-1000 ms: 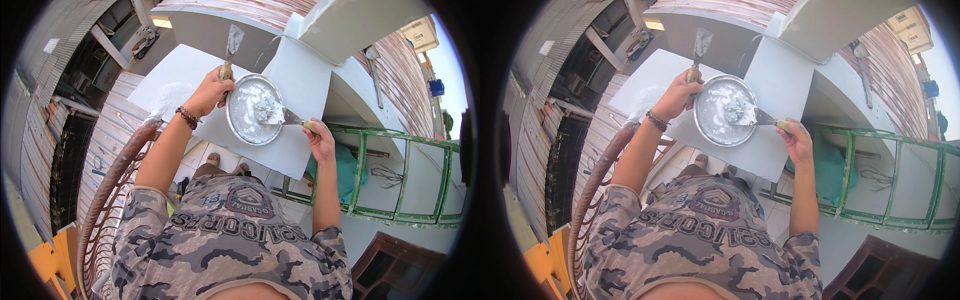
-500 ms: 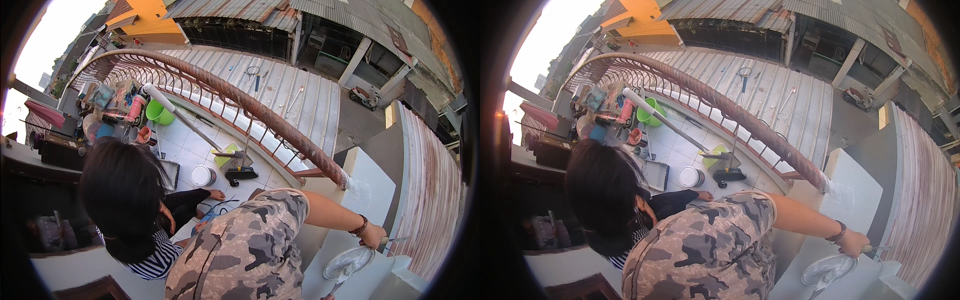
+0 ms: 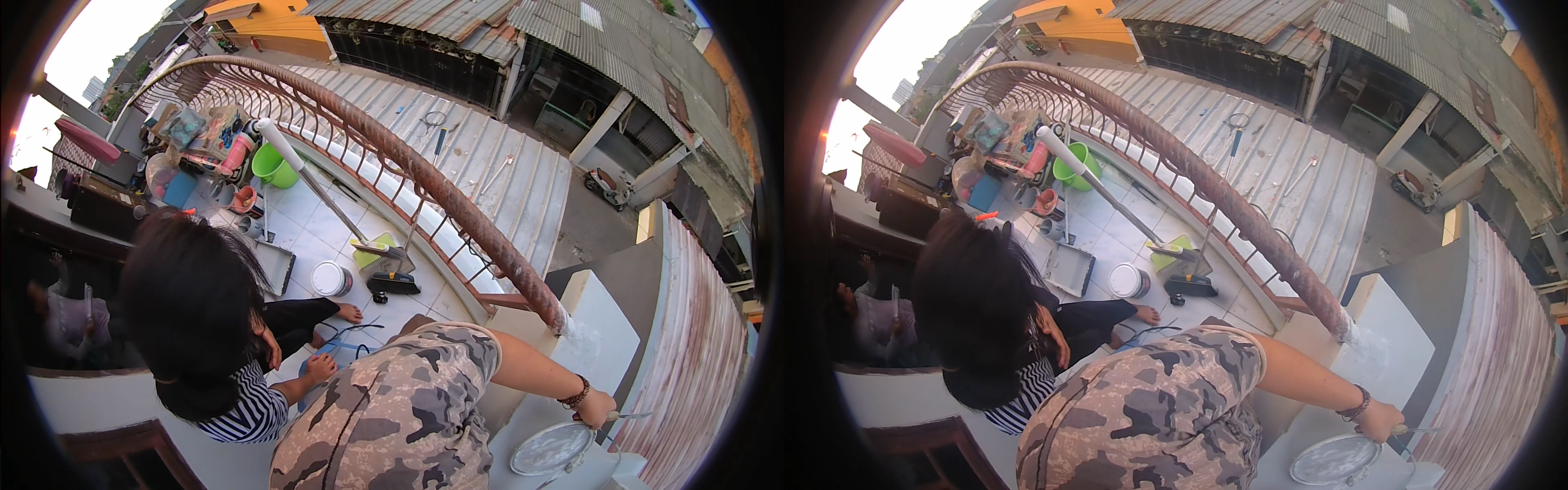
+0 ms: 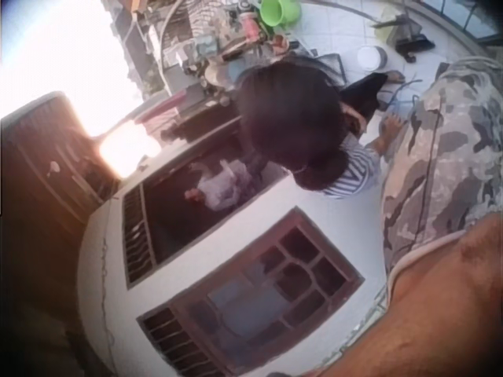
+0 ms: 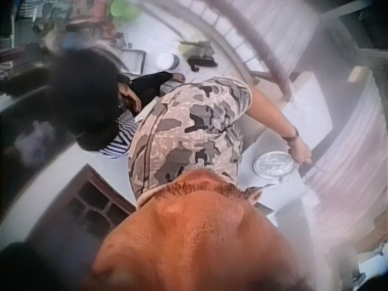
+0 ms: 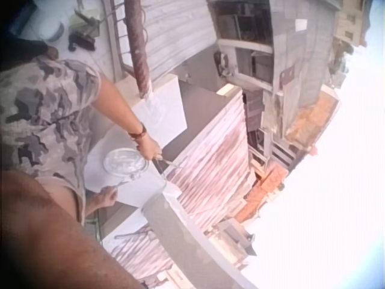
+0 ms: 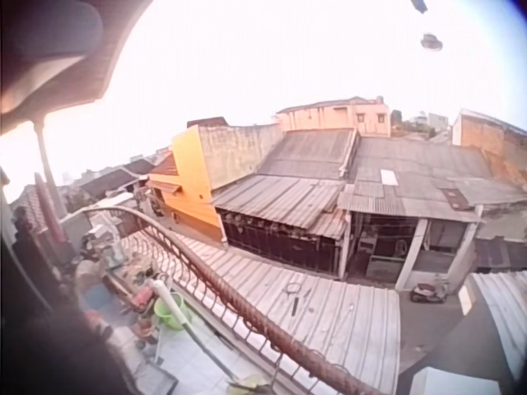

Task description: The person uses two putty knives to scoop white plaster from a metal tray and applies it to a white wall and ceiling area. They repeatedly transfer plaster between the knives and spread it on the surface while standing on a tiled balcony.

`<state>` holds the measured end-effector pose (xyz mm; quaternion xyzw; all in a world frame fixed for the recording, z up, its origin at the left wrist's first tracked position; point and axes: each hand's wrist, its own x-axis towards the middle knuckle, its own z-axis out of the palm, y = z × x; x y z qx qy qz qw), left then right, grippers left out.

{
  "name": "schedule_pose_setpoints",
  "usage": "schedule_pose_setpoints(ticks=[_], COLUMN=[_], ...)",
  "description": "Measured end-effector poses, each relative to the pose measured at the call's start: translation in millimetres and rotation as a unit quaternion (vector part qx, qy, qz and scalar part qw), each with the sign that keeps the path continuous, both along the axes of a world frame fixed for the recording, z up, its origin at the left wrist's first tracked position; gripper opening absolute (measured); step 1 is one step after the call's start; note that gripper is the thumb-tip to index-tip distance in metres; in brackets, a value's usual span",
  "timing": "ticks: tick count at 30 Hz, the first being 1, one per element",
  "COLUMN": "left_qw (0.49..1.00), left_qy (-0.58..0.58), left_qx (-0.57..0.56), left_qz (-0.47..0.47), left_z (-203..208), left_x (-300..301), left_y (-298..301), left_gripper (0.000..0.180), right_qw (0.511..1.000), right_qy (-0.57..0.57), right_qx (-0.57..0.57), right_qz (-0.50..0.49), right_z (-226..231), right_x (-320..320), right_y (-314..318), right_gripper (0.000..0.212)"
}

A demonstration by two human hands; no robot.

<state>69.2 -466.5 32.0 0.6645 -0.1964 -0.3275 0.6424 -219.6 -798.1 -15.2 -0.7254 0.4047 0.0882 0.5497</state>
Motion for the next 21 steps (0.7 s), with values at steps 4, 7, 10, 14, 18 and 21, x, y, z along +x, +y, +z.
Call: schedule_pose_setpoints(ticks=[4, 7, 10, 14, 18, 21], left_qw=[1.0, 0.989, 0.967, 0.936, 0.947, 0.978], left_qy=[-0.012, -0.097, -0.239, -0.325, -0.294, -0.161], left_qx=[0.005, 0.049, 0.065, 0.127, 0.126, 0.095], left_qz=[-0.01, -0.097, -0.06, 0.033, -0.026, -0.089], left_z=[2.8, -1.8, 13.6, 22.5, 45.5, 42.1], left_x=[-8.7, -12.9, -33.1, -40.4, -41.7, -53.9], left_y=[-7.8, -20.5, -2.9, 17.8, 31.0, 55.0], left_gripper=[0.025, 0.036, 0.035, 0.022, 0.019, 0.022], right_qw=[0.996, 0.996, 0.947, 0.926, 0.921, 0.914], right_qy=[0.049, -0.09, -0.297, -0.314, -0.327, -0.345], right_qx=[0.08, 0.017, 0.113, 0.211, 0.208, 0.21], right_qz=[-0.011, 0.008, -0.043, 0.006, -0.033, -0.047], right_z=[-10.3, 36.3, 57.8, 80.3, 87.5, 84.6], right_x=[-18.4, -32.4, -35.5, -18.5, -49.0, -57.2], right_y=[-16.8, 81.9, 128.6, 141.0, 148.4, 155.5], right_gripper=[0.043, 0.045, 0.034, 0.027, 0.035, 0.036])
